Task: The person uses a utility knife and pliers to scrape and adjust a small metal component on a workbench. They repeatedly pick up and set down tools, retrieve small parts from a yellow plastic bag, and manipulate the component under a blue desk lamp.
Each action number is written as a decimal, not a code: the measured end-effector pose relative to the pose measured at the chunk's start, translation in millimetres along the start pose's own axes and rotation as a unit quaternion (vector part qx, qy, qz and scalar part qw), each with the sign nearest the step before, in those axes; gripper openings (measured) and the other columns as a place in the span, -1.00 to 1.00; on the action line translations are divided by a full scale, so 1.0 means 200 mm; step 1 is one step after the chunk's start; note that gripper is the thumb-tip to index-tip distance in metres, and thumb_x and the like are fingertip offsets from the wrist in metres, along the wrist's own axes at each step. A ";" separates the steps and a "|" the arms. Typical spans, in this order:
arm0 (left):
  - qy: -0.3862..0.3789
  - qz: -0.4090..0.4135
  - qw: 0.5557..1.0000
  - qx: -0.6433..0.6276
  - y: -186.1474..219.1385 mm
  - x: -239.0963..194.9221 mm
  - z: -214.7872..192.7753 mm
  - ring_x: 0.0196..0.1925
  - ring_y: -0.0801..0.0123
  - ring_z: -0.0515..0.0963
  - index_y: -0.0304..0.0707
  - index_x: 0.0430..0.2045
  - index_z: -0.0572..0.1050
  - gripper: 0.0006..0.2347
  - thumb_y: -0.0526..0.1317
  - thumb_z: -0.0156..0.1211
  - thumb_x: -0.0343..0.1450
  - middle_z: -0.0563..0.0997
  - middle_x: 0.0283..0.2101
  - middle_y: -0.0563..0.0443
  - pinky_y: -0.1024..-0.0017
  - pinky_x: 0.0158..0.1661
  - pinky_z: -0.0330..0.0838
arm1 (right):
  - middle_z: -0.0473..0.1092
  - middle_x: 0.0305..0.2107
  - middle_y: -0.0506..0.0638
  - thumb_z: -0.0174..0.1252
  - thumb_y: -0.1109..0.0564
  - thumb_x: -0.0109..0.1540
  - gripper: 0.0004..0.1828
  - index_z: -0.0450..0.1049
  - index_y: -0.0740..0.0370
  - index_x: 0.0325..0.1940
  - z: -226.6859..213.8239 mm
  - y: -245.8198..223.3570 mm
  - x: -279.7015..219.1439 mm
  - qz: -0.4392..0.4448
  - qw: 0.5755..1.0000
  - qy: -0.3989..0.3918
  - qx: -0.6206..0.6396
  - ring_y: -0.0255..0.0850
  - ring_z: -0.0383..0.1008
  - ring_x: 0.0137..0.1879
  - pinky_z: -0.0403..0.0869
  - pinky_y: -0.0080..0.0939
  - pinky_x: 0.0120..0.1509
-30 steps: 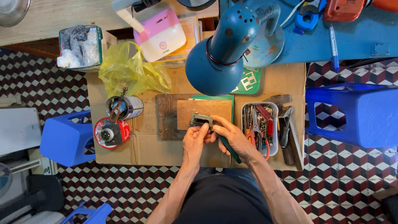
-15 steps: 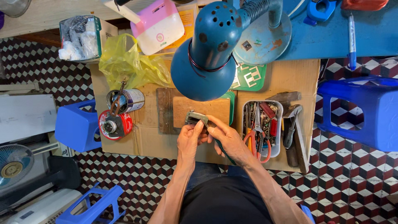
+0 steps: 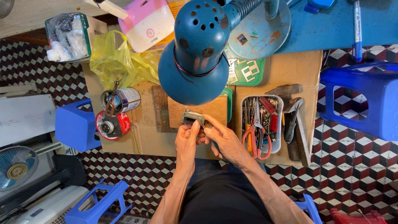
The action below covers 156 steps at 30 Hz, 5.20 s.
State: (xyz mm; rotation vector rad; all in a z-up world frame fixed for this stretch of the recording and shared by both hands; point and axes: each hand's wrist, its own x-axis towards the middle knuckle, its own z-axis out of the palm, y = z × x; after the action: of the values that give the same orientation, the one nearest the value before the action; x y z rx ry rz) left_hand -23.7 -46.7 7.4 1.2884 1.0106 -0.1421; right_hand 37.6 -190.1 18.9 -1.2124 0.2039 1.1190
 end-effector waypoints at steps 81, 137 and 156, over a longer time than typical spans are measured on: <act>-0.009 -0.025 0.999 0.039 0.00 0.00 -0.01 -0.35 0.41 0.52 -0.36 -0.12 0.37 -0.61 0.06 0.10 0.48 0.56 -0.34 -0.05 0.32 -0.09 0.51 | 0.32 -0.56 -0.09 -0.08 -0.04 0.34 -0.37 0.18 0.11 0.51 0.05 0.03 0.02 -0.008 0.999 0.017 0.040 -0.43 0.25 -0.66 0.22 -0.41 -0.62; -0.179 0.479 0.763 0.397 0.27 0.24 -0.35 0.30 -0.02 0.34 -0.32 0.20 0.31 -0.41 -0.23 0.34 0.24 0.38 0.25 -0.26 0.08 0.26 0.22 | 0.42 -0.19 0.14 0.24 0.02 0.16 -0.33 0.31 0.33 0.31 -0.15 0.71 0.14 -0.038 0.908 0.388 -0.156 -0.10 0.59 -0.31 0.52 -0.13 -0.21; -0.119 0.489 0.741 0.444 0.33 0.30 -0.38 -0.08 0.10 0.61 -0.20 -0.23 0.51 -0.72 -0.28 0.38 0.22 0.60 -0.18 -0.03 0.18 -0.11 0.53 | 0.05 0.34 0.36 0.55 -0.17 -0.17 0.31 0.01 0.38 0.44 0.05 0.04 0.16 -0.271 0.650 0.248 -0.666 0.27 -0.02 0.49 0.03 0.21 0.52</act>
State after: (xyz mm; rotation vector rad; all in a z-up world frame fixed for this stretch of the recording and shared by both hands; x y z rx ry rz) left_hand 10.9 64.3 19.2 2.4547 -0.1473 0.0470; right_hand 41.6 -164.5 -3.0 -2.6574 -0.7063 0.1884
